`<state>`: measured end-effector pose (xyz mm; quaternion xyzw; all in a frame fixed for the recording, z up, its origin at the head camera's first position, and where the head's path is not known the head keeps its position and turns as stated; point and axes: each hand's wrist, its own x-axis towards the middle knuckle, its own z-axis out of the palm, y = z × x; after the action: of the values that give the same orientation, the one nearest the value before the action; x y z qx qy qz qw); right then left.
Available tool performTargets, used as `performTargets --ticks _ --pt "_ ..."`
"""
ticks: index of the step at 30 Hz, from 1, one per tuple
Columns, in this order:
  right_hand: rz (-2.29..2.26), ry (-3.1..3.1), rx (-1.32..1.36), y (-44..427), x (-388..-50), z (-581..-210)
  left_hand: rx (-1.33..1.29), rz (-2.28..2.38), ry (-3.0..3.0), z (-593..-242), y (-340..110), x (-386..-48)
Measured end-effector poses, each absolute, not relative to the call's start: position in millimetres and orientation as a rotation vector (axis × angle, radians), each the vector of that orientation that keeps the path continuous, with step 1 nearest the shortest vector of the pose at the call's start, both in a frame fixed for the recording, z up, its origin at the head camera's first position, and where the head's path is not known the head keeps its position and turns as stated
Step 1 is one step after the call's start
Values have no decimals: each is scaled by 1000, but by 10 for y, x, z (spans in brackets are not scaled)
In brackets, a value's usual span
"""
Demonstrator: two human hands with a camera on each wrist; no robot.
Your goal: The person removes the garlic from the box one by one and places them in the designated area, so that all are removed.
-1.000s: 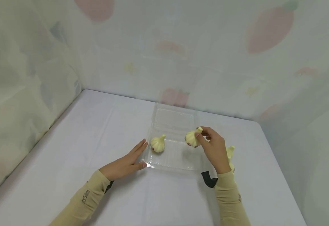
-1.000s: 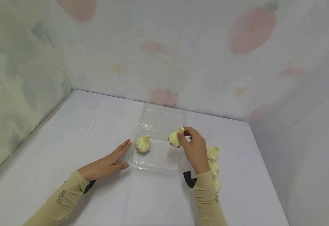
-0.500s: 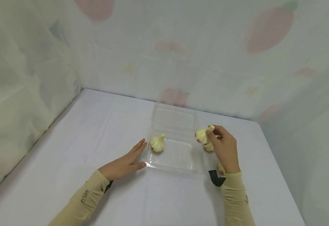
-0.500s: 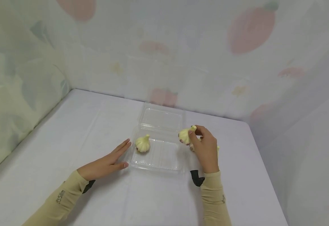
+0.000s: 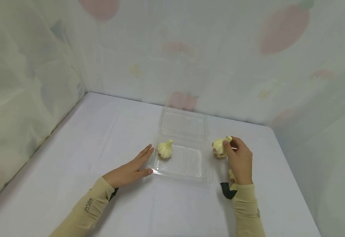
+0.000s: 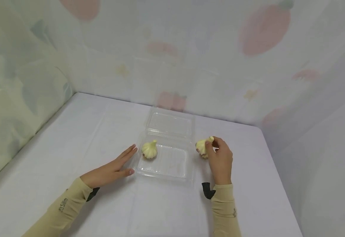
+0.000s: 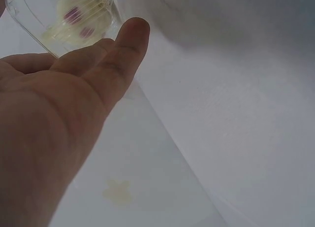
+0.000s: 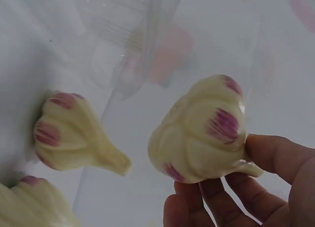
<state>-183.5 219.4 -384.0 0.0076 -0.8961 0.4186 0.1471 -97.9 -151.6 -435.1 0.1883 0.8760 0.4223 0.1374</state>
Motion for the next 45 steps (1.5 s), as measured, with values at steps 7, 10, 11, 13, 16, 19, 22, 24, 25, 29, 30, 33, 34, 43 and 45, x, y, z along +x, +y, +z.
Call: performTargets --ticks 7,10,11,13,16,19,22,24,25,29,30,33,34,43,45 --pt "1141 -2623 -55 2237 -1814 -3942 540 1234 2526 -4331 -1513 -964" --pt "1138 -2655 -86 2258 -1813 -3986 538 1230 2526 -4323 -1509 -961" --pt "1138 -2665 -93 2265 -1815 -4002 542 1234 2526 -4319 -1505 -960" --pt "1134 -2686 -100 2278 -1818 -4036 542 1237 2526 -4317 -1502 -960" --pt "1126 -2712 -112 2289 -1818 -4078 546 1235 2525 -4315 -1499 -959" --pt "1109 -2736 -107 2291 -1811 -4105 549 1232 2525 -4312 -1499 -951" --pt "1083 -2739 -83 2290 -1804 -4124 547 1226 2528 -4308 -1503 -946" --pt "1056 -2738 -51 2290 -1802 -4135 550 1226 2530 -4306 -1503 -947" --pt "1045 -2738 -43 2292 -1805 -4145 552 1225 2531 -4305 -1504 -948" --pt "989 -2771 9 2290 -1816 -4182 553 1228 2532 -4306 -1505 -953" --pt "982 -2782 23 2288 -1818 -4189 556 1230 2532 -4305 -1503 -953" --pt "961 -2813 41 2276 -1829 -4203 544 1227 2528 -4301 -1501 -956" --pt "949 -2821 46 2272 -1830 -4205 548 1229 2526 -4304 -1503 -957" --pt "790 -2829 95 2270 -1824 -4243 536 1222 2522 -4315 -1500 -956" --pt "767 -2822 110 2274 -1824 -4249 545 1225 2530 -4319 -1500 -961"
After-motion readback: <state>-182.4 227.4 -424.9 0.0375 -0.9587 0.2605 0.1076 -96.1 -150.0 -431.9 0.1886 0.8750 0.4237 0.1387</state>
